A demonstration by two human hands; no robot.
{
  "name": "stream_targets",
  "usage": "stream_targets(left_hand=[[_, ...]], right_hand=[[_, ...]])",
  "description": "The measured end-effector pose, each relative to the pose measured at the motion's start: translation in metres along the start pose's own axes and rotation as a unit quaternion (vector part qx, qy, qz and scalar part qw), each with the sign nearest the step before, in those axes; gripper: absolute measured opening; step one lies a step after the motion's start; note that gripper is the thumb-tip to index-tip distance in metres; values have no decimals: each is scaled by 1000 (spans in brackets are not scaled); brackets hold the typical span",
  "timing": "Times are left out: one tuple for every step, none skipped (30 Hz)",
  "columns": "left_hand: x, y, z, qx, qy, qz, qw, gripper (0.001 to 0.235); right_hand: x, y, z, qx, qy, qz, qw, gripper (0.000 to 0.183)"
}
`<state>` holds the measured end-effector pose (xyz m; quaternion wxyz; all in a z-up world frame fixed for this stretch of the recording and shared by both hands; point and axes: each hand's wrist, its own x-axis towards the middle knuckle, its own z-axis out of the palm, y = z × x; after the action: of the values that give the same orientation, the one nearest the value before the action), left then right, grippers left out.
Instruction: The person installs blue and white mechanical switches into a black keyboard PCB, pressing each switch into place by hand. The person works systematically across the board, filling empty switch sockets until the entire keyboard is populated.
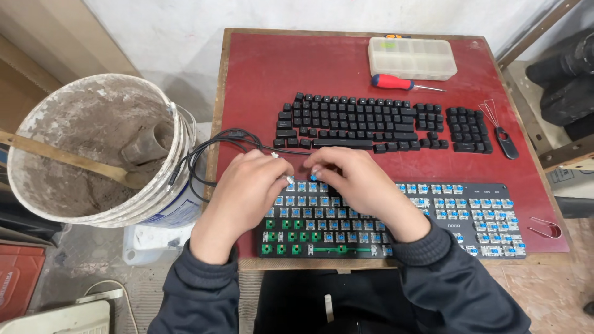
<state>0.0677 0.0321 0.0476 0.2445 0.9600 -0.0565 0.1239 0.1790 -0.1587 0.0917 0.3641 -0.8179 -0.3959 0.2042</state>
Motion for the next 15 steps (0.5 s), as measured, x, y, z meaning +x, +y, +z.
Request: stream_targets(left_hand=[[-6, 3, -2, -1, 1, -1, 1000, 9], [-12, 6, -3, -32, 25, -7, 999, 15], [-19, 10, -4, -63, 48, -13, 997, 22], [-24, 11, -3, -64, 47, -16, 997, 22], [-29, 12, -1, -80, 68, -20, 994, 20], [-35, 14, 0, -95, 88, -24, 991, 18], [-39, 17, 1, -96, 88, -27, 991, 18], [-42, 20, 2, -114, 107, -38, 987, 20], [-45, 23, 2, -132, 126, -48, 982, 21], [-48, 26, 4, -133, 125, -49, 982, 21], [-51, 29, 5, -145, 141, -56, 978, 20], [-53, 31, 5, -156, 158, -63, 973, 19], [-57, 31, 8, -156, 157, -65, 973, 19], [-60, 30, 10, -166, 164, -74, 970, 20], [-63, 30, 12, -176, 169, -82, 966, 21]], right_hand=[[-4, 5, 2, -1, -2, 0, 1000, 18], [-7, 10, 4, 52, -2, -18, 999, 21], [-11, 16, 7, 105, -3, -34, 994, 24], [-15, 19, 8, 105, -6, -32, 994, 24], [-18, 23, 10, 154, -9, -42, 987, 25], [-22, 27, 11, 202, -13, -52, 978, 26], [-23, 29, 13, 203, -15, -51, 978, 26], [-24, 32, 14, 218, -21, -51, 974, 25], [-26, 34, 15, 232, -27, -50, 971, 25], [-29, 37, 18, 232, -28, -49, 971, 25], [-31, 39, 22, 239, -23, -36, 970, 25], [-33, 42, 25, 247, -18, -23, 969, 28], [-35, 38, 27, 247, -19, -23, 968, 28], [-37, 35, 28, 181, 4, -37, 983, 26], [-39, 32, 29, 113, 28, -50, 992, 23]])
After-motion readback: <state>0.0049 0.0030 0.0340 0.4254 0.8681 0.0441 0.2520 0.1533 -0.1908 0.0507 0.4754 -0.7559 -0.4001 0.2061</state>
